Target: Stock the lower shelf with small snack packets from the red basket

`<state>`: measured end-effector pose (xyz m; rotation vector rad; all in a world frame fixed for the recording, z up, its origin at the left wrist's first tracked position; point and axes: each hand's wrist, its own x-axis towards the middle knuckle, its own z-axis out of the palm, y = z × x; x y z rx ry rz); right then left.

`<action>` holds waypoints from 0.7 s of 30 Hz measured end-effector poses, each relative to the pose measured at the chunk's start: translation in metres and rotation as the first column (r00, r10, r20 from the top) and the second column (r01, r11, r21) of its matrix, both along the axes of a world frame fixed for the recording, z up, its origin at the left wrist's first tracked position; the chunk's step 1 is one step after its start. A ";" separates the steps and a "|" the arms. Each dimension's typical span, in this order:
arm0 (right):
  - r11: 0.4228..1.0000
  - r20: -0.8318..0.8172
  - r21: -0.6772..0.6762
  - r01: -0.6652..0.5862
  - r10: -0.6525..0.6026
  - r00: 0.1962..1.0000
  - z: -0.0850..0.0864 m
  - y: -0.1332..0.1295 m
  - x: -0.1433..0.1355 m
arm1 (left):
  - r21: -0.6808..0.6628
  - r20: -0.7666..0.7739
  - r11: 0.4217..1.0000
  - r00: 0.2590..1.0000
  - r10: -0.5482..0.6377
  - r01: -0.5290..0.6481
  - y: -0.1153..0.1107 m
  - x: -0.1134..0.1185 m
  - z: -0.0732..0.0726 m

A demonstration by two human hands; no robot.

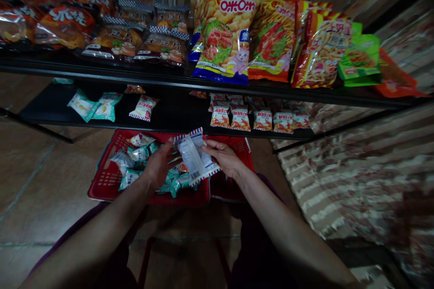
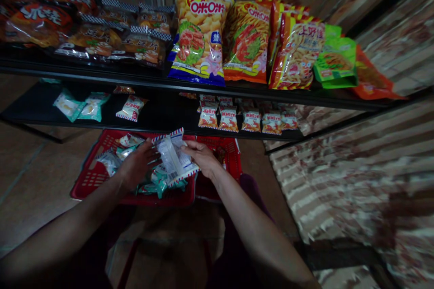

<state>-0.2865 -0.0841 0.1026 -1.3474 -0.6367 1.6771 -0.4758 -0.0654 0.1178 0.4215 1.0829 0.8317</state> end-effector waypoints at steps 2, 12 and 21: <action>0.998 0.020 -0.015 -0.055 0.055 0.998 0.000 -0.001 -0.003 | 0.008 -0.031 0.999 0.999 0.038 -0.038 0.007 -0.001 -0.002; 0.987 -0.188 -0.159 0.032 -0.062 0.980 -0.001 -0.010 -0.014 | -0.029 -0.009 0.924 0.924 0.382 -0.382 0.029 -0.021 -0.020; 0.994 -0.149 -0.104 0.038 -0.053 0.987 -0.010 -0.019 -0.029 | -0.034 0.022 0.918 0.918 0.396 -0.395 0.032 -0.020 -0.011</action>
